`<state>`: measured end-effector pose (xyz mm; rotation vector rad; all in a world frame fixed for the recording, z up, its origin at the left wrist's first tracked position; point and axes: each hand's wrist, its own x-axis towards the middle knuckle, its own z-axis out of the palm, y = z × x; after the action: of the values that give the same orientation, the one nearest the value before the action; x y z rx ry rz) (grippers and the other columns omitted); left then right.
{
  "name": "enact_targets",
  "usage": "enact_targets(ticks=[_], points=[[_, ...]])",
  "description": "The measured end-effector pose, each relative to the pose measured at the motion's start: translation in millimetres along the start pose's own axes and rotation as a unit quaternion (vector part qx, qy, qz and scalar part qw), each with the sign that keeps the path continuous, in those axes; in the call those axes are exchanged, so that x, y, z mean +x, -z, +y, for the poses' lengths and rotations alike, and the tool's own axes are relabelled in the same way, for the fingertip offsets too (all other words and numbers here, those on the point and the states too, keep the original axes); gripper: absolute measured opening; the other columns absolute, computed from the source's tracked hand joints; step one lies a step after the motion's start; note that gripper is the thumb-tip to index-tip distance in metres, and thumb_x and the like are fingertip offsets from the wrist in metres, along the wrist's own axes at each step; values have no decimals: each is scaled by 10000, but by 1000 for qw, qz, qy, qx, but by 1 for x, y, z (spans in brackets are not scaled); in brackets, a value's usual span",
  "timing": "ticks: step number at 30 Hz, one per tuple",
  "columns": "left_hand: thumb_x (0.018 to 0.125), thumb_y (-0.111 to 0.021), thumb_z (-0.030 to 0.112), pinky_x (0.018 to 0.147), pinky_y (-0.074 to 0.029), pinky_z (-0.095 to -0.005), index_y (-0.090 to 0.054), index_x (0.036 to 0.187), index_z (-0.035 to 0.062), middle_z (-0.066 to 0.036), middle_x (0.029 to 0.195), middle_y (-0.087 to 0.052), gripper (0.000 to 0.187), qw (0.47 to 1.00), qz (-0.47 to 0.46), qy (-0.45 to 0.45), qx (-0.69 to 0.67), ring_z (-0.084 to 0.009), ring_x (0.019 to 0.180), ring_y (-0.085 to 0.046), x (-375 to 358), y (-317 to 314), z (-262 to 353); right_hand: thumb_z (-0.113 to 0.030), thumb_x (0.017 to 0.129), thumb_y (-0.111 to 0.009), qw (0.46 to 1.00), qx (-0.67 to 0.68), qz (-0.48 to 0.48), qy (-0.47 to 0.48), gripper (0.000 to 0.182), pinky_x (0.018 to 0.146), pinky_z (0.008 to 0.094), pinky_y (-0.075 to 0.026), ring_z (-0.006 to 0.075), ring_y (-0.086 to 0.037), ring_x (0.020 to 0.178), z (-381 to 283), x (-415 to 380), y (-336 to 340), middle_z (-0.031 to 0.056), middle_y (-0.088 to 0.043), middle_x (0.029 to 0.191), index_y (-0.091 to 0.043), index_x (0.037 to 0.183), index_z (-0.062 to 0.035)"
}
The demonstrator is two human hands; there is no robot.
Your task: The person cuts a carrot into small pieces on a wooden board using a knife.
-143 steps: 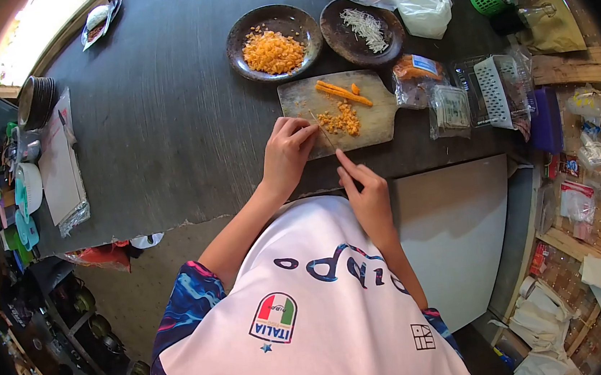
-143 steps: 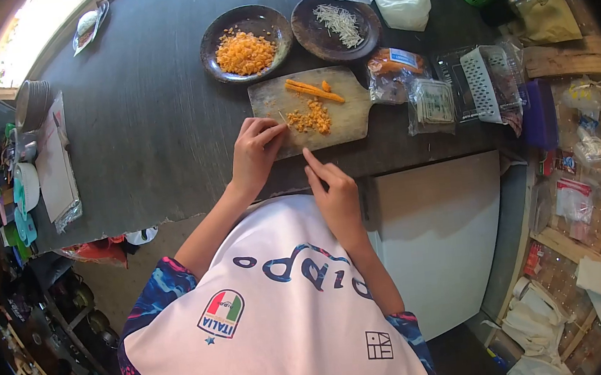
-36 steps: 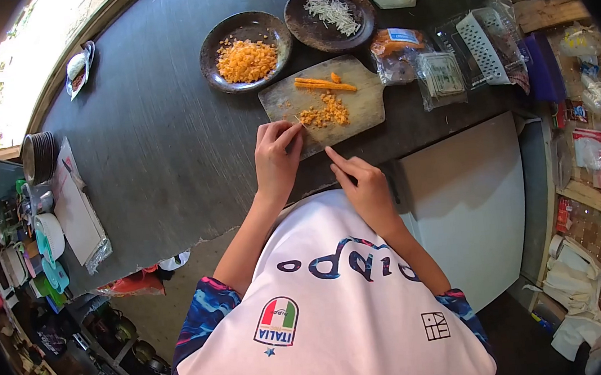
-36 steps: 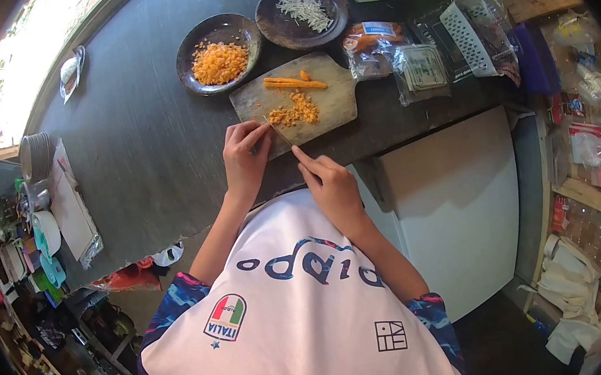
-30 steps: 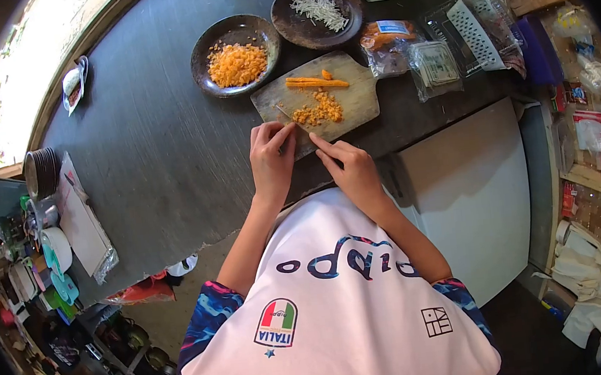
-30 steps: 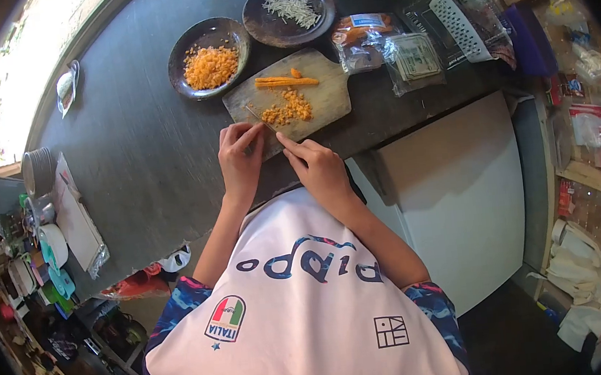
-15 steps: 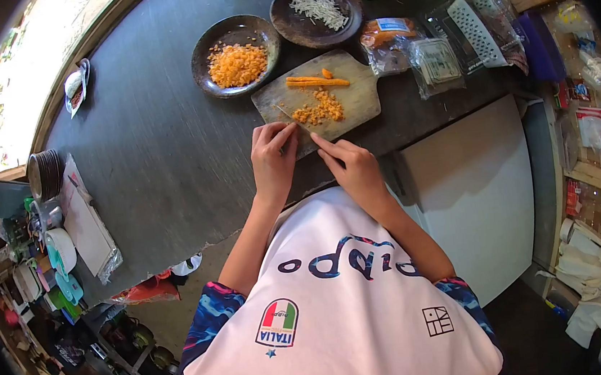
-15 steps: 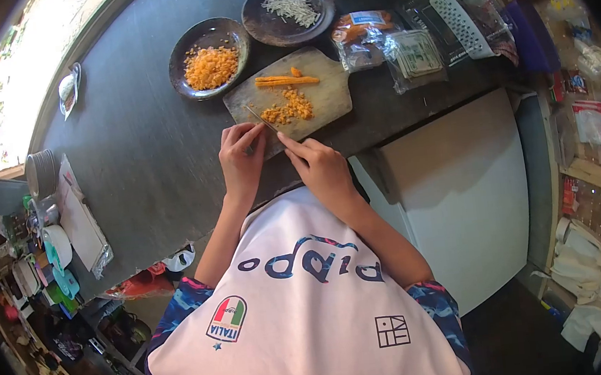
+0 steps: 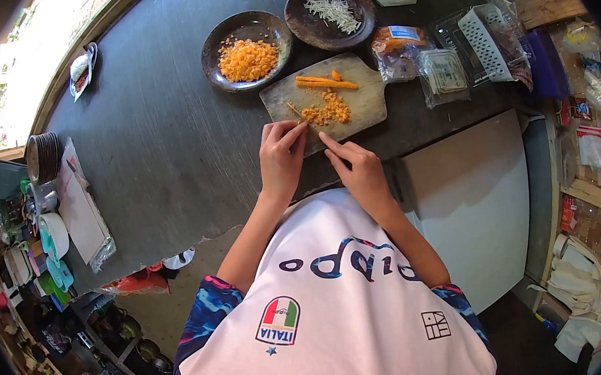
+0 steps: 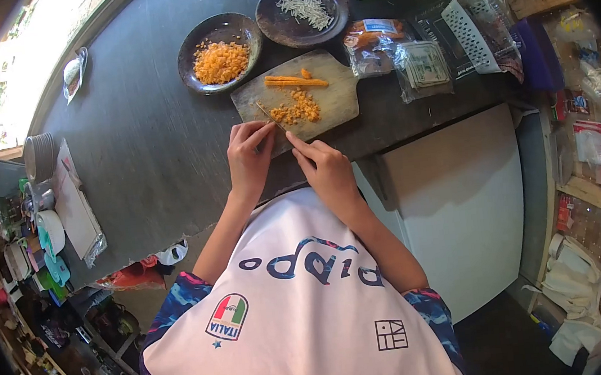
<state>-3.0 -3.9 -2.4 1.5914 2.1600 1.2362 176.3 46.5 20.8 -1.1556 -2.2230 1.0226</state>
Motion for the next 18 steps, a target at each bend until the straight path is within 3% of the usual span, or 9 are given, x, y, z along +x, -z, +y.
enact_targets(ticks=[6, 18], points=[[900, -798, -2, 883, -578, -417, -814, 1093, 34, -99, 1057, -730, 197, 1000, 17, 6, -9, -310, 1016, -669, 0, 2, -3, -132, 1014, -742, 999, 32, -17, -32, 435, 716, 451, -554, 342, -702, 761, -6, -16, 11, 142, -681, 854, -728, 1441, -216], [909, -787, -2, 868, -579, -424, -806, 1091, 29, -111, 1068, -717, 185, 1000, 1, -6, 17, -311, 1019, -663, 0, 1, 2, -107, 1020, -731, 999, 37, -8, 0, 440, 705, 452, -544, 362, -658, 716, 6, -7, -8, 169, -635, 818, -716, 1453, -184]])
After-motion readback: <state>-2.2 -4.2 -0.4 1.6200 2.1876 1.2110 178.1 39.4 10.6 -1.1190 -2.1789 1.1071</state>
